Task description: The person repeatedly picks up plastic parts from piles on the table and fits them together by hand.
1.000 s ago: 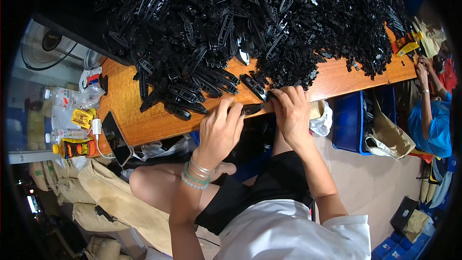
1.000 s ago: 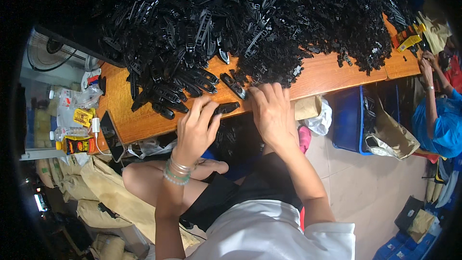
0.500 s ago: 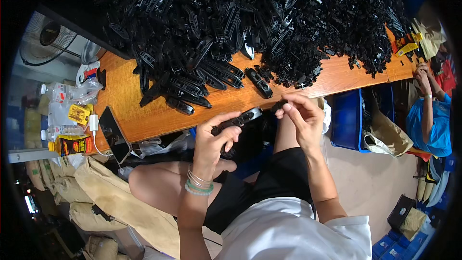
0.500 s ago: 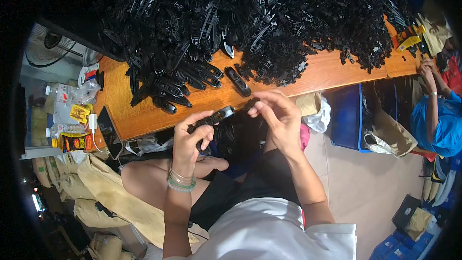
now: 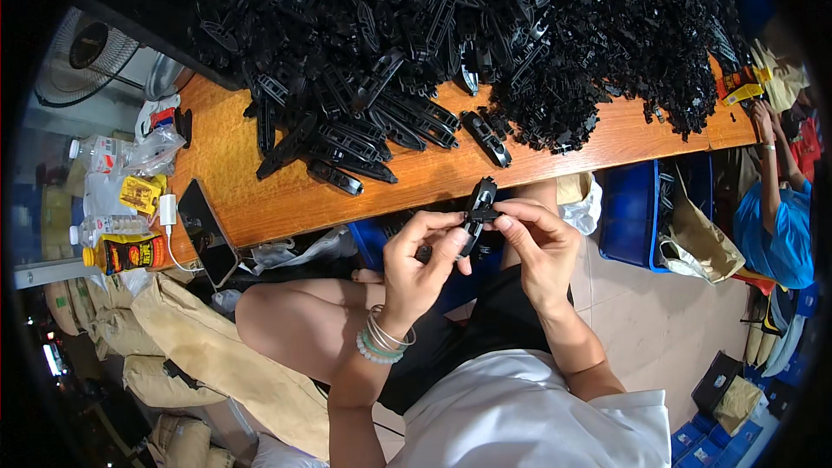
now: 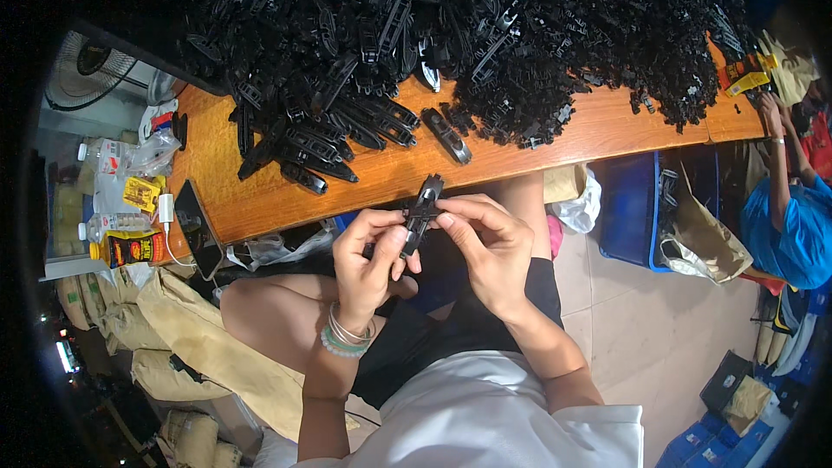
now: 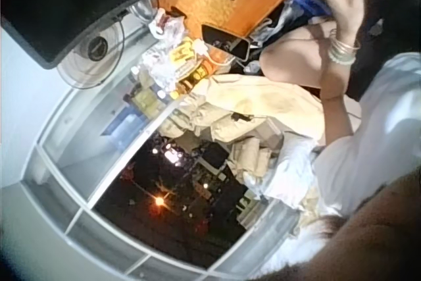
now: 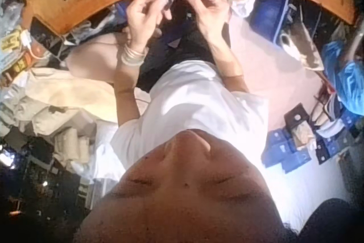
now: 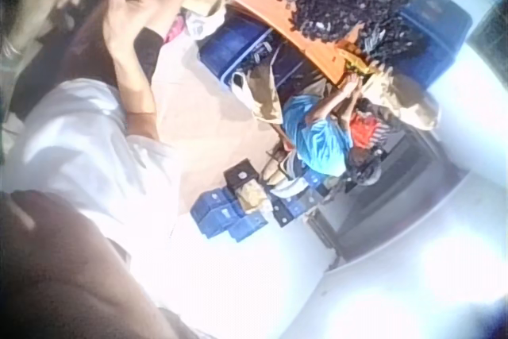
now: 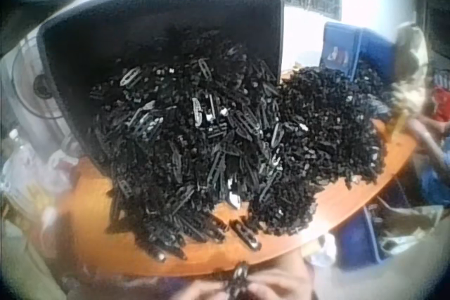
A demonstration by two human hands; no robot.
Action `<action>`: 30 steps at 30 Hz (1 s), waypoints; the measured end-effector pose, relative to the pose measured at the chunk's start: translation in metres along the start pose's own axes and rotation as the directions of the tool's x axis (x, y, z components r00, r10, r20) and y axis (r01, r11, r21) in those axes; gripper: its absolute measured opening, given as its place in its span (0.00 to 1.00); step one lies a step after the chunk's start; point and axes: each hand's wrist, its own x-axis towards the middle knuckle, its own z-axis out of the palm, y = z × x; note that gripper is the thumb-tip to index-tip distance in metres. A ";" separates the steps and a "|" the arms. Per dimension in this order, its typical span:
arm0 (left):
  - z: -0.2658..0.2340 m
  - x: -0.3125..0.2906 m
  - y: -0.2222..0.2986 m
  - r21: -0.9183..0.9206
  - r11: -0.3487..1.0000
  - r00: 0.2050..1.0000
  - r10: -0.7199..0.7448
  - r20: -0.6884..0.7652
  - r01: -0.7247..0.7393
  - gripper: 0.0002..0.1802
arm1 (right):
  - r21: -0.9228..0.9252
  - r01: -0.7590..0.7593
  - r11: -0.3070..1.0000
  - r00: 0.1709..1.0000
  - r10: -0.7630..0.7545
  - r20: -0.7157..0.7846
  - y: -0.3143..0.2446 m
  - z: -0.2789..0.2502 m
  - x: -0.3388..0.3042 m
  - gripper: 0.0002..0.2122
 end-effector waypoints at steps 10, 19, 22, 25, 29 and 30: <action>-0.011 0.005 -0.001 -0.218 0.950 0.948 -0.159 0.276 0.223 0.31 | -0.174 -0.023 0.985 0.993 0.043 0.112 -0.006 -0.001 -0.006 0.06; -0.005 -0.001 0.001 -0.110 0.987 0.991 -0.112 0.069 0.119 0.12 | -0.483 0.364 0.796 0.931 -0.316 0.182 0.002 -0.007 -0.004 0.05; -0.006 -0.002 0.001 -0.081 0.991 0.994 -0.108 0.035 0.111 0.12 | -0.548 0.494 0.675 0.868 -0.420 0.265 0.000 -0.005 -0.001 0.05; -0.006 -0.003 0.003 -0.098 0.984 0.989 -0.143 0.039 0.146 0.12 | -0.342 0.320 0.883 0.947 -0.308 0.091 0.010 -0.005 -0.004 0.06; -0.005 -0.003 0.002 -0.051 0.988 0.988 -0.144 0.049 0.147 0.12 | -0.408 0.379 0.830 0.925 -0.338 0.172 0.010 -0.006 -0.001 0.06; -0.006 -0.003 0.002 -0.038 0.988 0.988 -0.147 0.047 0.148 0.12 | -0.408 0.379 0.831 0.926 -0.337 0.173 0.011 -0.007 -0.001 0.06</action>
